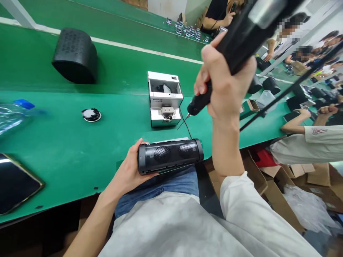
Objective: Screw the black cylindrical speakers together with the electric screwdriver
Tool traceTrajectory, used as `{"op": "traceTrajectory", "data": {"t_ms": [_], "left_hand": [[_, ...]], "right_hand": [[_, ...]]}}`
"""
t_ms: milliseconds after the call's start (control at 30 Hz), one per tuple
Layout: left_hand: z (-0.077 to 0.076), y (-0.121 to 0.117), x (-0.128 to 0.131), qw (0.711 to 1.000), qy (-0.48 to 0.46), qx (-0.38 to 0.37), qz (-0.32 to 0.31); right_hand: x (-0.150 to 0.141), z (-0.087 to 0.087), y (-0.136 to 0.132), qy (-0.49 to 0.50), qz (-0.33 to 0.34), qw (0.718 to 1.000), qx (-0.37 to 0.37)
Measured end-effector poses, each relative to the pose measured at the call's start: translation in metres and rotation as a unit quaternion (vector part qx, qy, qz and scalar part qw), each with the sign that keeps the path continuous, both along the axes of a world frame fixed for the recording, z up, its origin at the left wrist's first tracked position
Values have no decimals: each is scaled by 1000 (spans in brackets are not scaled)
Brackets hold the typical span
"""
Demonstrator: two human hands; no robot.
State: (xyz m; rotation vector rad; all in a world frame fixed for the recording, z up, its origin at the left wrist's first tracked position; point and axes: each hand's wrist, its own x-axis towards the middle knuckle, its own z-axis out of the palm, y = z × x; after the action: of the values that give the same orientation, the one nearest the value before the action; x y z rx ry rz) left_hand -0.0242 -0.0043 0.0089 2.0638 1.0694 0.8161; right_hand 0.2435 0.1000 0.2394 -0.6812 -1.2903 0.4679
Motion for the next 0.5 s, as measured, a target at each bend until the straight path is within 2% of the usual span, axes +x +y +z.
{"op": "traceTrajectory", "data": {"t_ms": [100,200,300,500], "left_hand": [[1,-1,0,1000,1,9,1],[3,-1,0,1000,16,4,4],[3,-1,0,999,36,-4,13],[-2,-4,-3,999,37,-6,31]], "right_hand": [[23,14,-31,-20,-30,999,0],[42,19,-50,-42,-80,996,2],[54,15,-54,-43,-96,994,4],[58,4,-52,-22,-80,996,-14]]}}
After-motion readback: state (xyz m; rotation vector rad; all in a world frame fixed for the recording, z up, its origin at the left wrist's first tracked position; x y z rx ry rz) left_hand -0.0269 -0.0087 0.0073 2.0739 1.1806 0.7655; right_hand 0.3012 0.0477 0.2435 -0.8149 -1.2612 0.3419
